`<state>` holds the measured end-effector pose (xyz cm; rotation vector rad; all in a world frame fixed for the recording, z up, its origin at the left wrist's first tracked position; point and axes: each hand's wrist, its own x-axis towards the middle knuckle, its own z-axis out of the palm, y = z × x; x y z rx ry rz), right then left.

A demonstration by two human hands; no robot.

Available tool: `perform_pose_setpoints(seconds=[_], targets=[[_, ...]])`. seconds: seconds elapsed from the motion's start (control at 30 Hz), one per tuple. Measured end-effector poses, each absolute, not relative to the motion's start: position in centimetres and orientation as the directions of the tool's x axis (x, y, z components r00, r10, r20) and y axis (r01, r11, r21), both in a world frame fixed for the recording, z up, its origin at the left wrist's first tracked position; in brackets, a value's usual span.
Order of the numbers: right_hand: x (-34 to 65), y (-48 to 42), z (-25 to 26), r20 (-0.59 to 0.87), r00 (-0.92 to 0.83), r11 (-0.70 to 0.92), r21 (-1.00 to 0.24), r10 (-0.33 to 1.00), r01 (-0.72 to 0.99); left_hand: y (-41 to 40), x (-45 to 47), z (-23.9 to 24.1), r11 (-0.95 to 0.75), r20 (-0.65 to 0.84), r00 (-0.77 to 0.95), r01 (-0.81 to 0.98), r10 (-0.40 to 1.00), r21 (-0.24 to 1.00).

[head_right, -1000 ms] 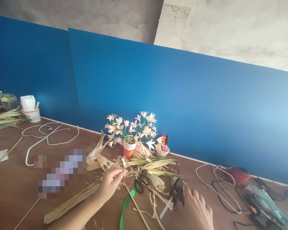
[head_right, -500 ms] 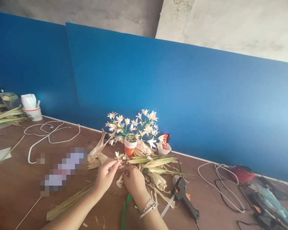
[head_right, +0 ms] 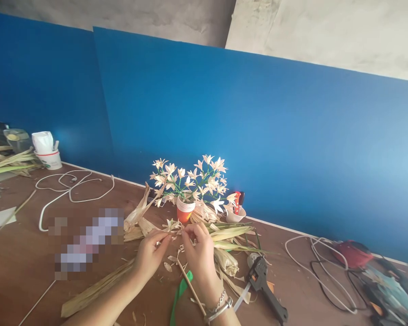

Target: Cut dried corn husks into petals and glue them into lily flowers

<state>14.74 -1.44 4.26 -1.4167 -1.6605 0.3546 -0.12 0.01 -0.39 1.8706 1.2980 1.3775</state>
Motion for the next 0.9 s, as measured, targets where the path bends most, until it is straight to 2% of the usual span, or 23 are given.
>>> perform_pose_setpoints(seconds=[0.13, 0.33, 0.9], targets=[[14.38, -1.92, 4.90, 0.530, 0.035, 0.421, -0.709, 0.847, 0.566, -0.25, -0.14, -0.35, -0.460, 0.482, 0.067, 0.434, 0.874, 0.774], [13.95, -2.09, 4.16, 0.627, -0.058, 0.521, -0.589, 0.777, 0.618, -0.66, -0.08, -0.12, -0.512, 0.529, 0.110, 0.480, 0.841, 0.713], [14.01, -2.17, 4.18, 0.688, -0.118, 0.526, -0.419, 0.716, 0.740, -0.96, 0.23, 0.12, -0.562, 0.580, 0.162, 0.547, 0.798, 0.620]])
